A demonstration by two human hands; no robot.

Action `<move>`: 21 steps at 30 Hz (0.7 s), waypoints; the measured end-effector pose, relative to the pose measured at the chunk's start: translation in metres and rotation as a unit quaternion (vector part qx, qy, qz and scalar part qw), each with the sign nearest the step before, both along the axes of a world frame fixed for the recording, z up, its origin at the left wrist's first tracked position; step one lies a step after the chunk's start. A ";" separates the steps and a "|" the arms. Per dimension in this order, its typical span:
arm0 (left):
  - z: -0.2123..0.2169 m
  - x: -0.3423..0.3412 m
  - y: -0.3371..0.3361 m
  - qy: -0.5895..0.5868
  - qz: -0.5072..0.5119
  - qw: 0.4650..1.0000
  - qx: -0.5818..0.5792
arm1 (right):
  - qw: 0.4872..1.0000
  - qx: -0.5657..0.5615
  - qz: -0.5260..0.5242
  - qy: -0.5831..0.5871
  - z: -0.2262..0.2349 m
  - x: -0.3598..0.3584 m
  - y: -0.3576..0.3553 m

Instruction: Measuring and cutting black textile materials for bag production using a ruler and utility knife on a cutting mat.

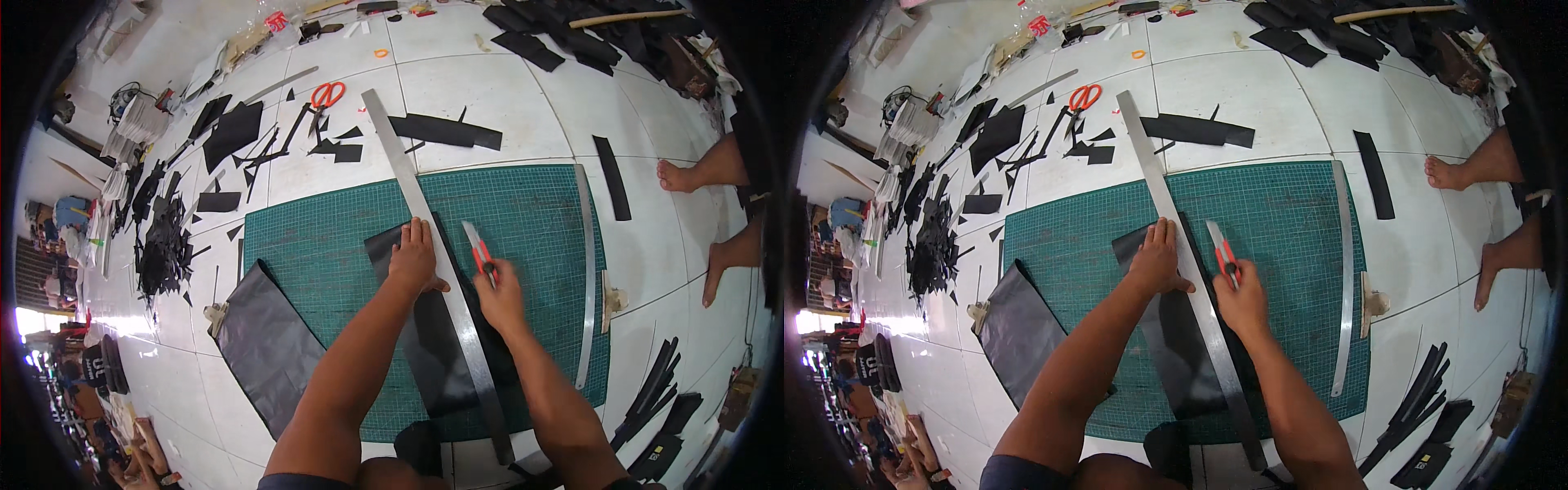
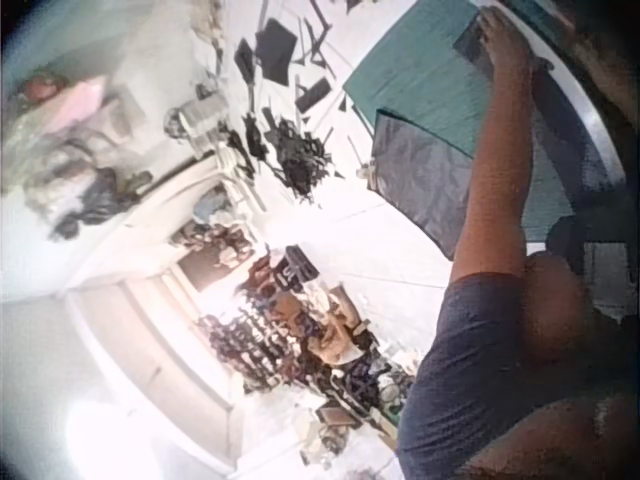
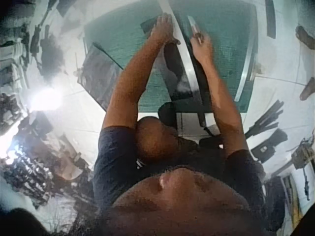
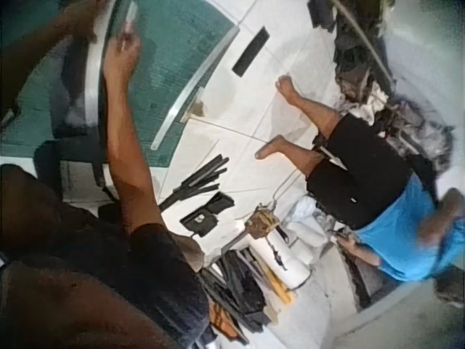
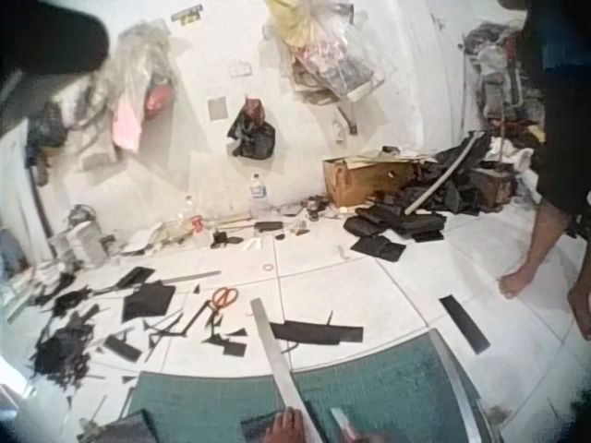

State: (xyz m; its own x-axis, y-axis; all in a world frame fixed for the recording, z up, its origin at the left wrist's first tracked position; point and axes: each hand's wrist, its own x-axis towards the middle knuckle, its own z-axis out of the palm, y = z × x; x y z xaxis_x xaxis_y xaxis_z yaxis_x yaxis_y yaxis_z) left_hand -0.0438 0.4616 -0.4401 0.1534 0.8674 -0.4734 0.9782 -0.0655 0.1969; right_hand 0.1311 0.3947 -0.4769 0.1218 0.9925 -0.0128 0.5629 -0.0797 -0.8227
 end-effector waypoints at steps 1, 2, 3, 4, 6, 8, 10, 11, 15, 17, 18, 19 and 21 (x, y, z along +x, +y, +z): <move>0.000 -0.002 -0.001 0.001 0.001 1.000 -0.002 | 1.000 -0.002 0.001 0.001 0.009 -0.009 0.013; -0.001 -0.004 -0.001 0.002 0.001 1.000 0.004 | 0.993 -0.112 0.026 0.006 0.020 -0.018 0.027; -0.001 -0.007 -0.002 0.004 0.001 1.000 0.011 | 0.974 -0.220 0.052 0.010 0.030 -0.028 0.039; -0.001 -0.004 -0.001 0.002 0.001 1.000 0.009 | 0.974 -0.221 0.051 0.009 0.034 -0.033 0.049; -0.002 -0.002 0.000 0.006 0.009 1.000 0.007 | 0.947 -0.246 0.142 -0.149 0.040 -0.047 0.064; -0.001 -0.006 -0.001 0.007 0.013 1.000 0.003 | 0.928 -0.258 0.180 -0.201 0.060 -0.061 0.070; -0.003 -0.004 0.000 0.000 0.010 1.000 0.003 | 0.918 -0.255 0.203 -0.226 0.060 -0.063 0.075; -0.005 -0.003 0.001 -0.002 0.009 1.000 0.010 | 0.918 -0.256 0.201 -0.227 0.059 -0.064 0.075; -0.013 -0.008 0.000 0.015 -0.007 0.999 0.029 | 0.929 -0.237 0.197 -0.203 0.049 -0.071 0.077; -0.014 -0.006 0.000 0.013 -0.013 0.999 0.030 | 0.938 -0.227 0.185 -0.185 0.044 -0.069 0.079; -0.013 -0.008 0.000 0.013 -0.017 0.999 0.031 | 0.934 -0.243 0.190 -0.177 0.050 -0.070 0.084; -0.008 -0.006 -0.001 0.010 -0.021 0.999 0.024 | 0.929 -0.263 0.194 -0.172 0.053 -0.069 0.085; 0.000 -0.005 0.002 0.033 -0.032 0.999 0.016 | 0.923 -0.269 0.204 -0.187 0.052 -0.067 0.085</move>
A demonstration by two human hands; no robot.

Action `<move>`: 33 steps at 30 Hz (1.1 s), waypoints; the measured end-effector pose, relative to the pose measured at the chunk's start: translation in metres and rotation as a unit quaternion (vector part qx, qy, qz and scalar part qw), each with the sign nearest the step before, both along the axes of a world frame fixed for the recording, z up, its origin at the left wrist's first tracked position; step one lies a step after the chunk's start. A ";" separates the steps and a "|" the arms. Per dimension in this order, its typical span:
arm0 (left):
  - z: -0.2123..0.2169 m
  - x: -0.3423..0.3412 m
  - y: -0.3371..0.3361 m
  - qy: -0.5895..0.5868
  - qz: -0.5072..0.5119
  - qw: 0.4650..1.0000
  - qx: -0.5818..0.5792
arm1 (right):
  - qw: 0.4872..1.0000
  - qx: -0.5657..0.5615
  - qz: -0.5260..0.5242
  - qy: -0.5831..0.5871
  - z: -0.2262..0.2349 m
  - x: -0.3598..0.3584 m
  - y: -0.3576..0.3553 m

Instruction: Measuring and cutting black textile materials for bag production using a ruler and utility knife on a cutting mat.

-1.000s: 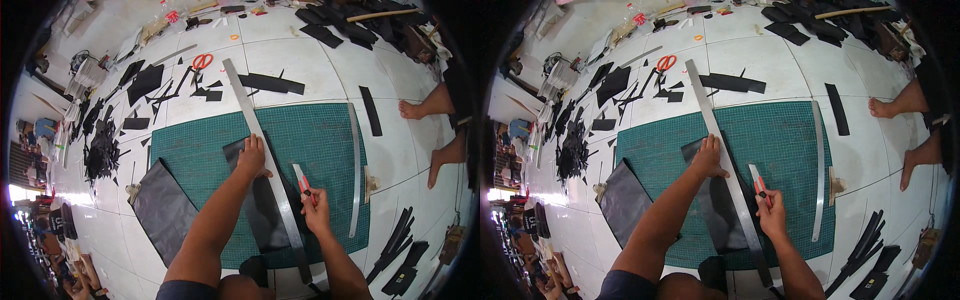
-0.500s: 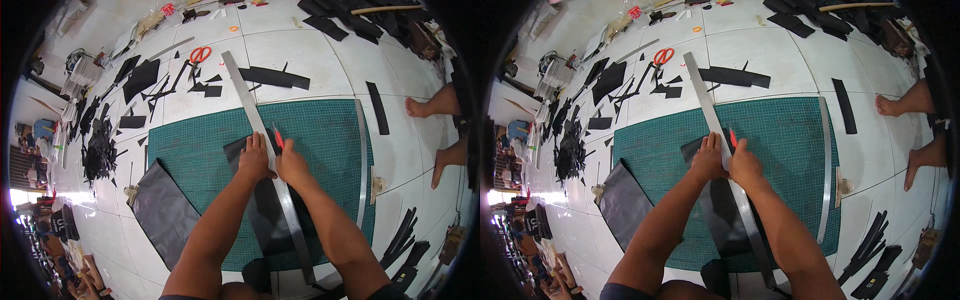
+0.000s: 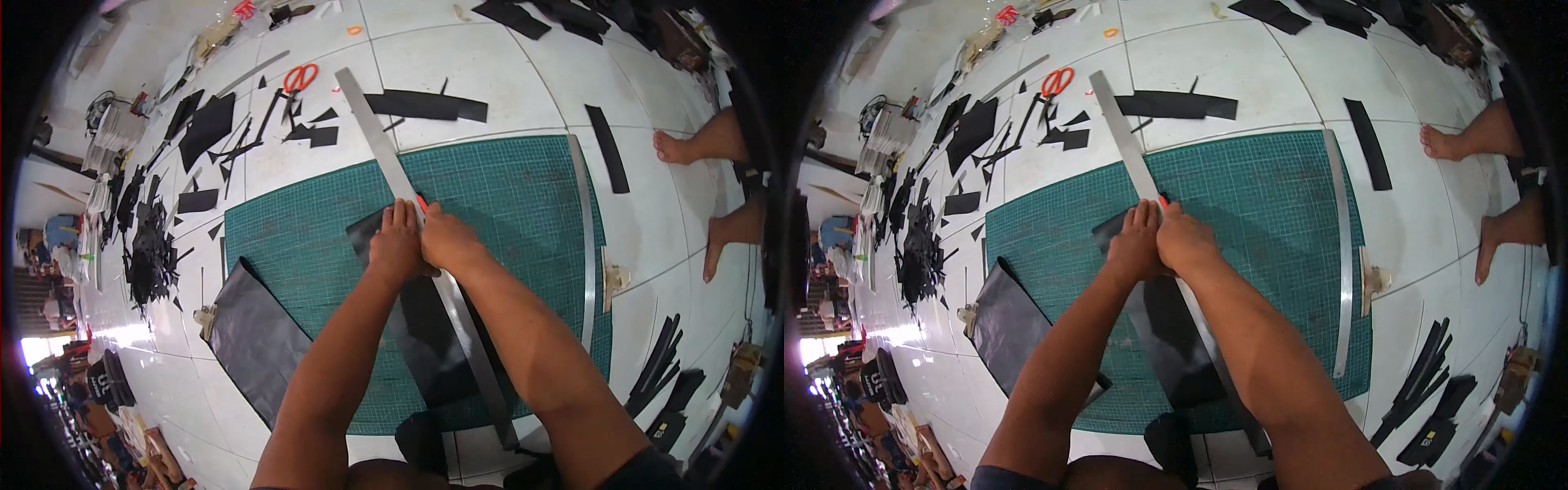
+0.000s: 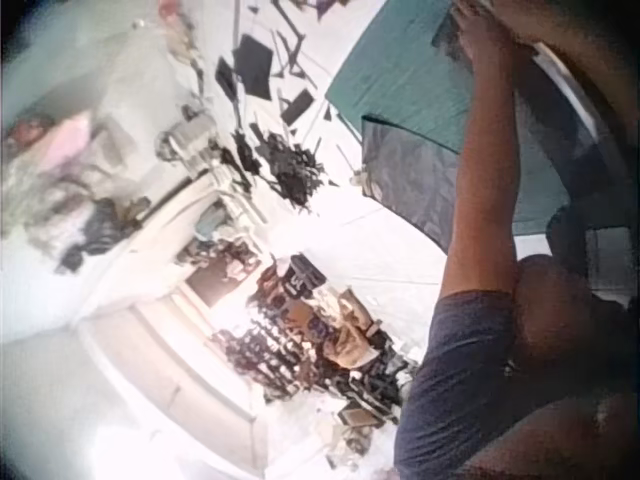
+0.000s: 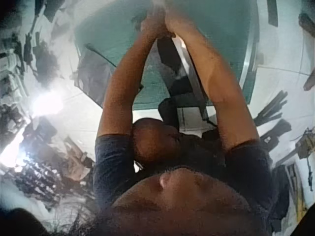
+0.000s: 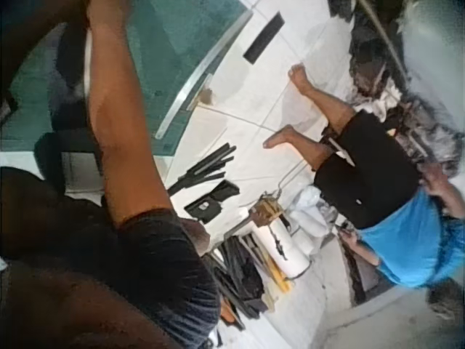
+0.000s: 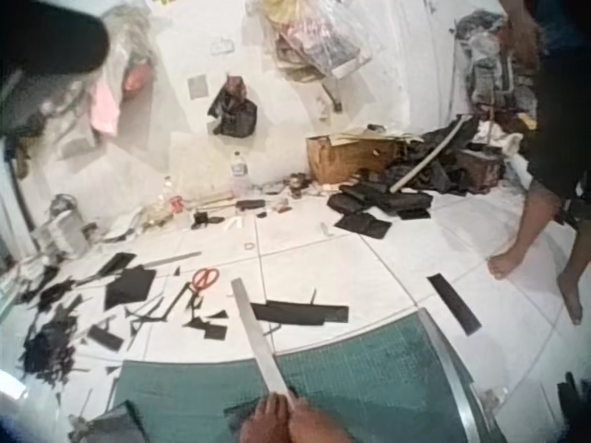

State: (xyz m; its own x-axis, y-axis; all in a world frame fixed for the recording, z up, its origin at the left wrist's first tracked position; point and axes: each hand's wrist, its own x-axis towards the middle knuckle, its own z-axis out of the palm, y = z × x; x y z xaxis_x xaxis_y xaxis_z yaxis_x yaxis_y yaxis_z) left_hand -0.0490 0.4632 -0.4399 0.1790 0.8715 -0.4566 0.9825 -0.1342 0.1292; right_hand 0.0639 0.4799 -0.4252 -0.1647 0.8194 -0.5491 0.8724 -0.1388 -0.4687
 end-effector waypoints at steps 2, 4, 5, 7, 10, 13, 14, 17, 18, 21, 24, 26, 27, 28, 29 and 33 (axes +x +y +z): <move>-0.005 0.001 0.000 -0.001 0.003 1.000 0.001 | 1.000 -0.003 0.016 -0.013 0.000 0.008 -0.010; -0.001 -0.001 0.000 0.006 0.014 1.000 0.007 | 0.999 -0.011 0.031 -0.007 0.005 0.020 -0.040; 0.005 0.001 -0.001 0.009 0.017 1.000 -0.004 | 0.999 -0.023 0.022 -0.006 0.003 0.028 -0.059; 0.011 0.002 0.000 0.013 0.023 1.000 -0.013 | 0.999 -0.044 0.001 0.008 0.002 0.044 -0.097; 0.011 0.004 0.001 0.013 0.016 1.000 -0.012 | 0.999 -0.042 0.010 0.013 -0.002 0.077 -0.146; 0.011 0.005 0.002 0.003 0.015 1.000 -0.002 | 0.999 -0.024 0.037 -0.020 0.004 0.089 -0.168; 0.008 0.001 -0.001 0.003 0.017 1.000 -0.009 | 0.998 -0.028 0.042 -0.041 0.007 0.089 -0.167; 0.009 -0.001 -0.003 0.016 0.028 0.999 -0.015 | 0.999 -0.033 0.006 -0.018 0.037 0.085 -0.154; 0.010 -0.001 -0.003 0.018 0.025 0.999 -0.022 | 1.000 -0.022 -0.004 -0.004 0.034 0.079 -0.144; 0.007 0.002 -0.001 0.006 0.014 1.000 -0.017 | 1.000 0.010 -0.013 -0.001 0.032 0.051 -0.086; -0.002 0.005 0.001 -0.019 0.028 0.999 -0.009 | 0.997 0.067 -0.029 0.011 0.012 0.027 -0.036; -0.001 0.001 0.000 -0.021 0.022 1.000 0.004 | 0.999 0.034 -0.030 -0.007 0.010 0.010 -0.015; -0.003 -0.001 0.000 -0.020 0.023 1.000 0.004 | 0.999 0.033 -0.029 -0.005 0.005 0.006 -0.013; -0.004 -0.001 0.000 -0.022 0.022 1.000 0.002 | 0.999 0.034 -0.027 -0.013 0.001 0.003 -0.012; -0.005 -0.002 0.000 -0.025 0.020 0.999 0.001 | 0.999 0.035 -0.025 -0.023 -0.002 0.001 -0.010; -0.006 -0.004 0.001 0.000 0.013 1.000 -0.005 | 0.999 -0.005 0.011 -0.035 0.005 -0.006 -0.007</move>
State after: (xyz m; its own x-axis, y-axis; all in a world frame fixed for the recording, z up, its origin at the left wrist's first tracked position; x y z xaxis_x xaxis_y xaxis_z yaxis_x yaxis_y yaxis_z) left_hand -0.0529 0.4646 -0.4456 0.1555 0.8709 -0.4663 0.9858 -0.1066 0.1296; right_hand 0.0581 0.4727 -0.4205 -0.1432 0.8104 -0.5681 0.9062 -0.1234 -0.4044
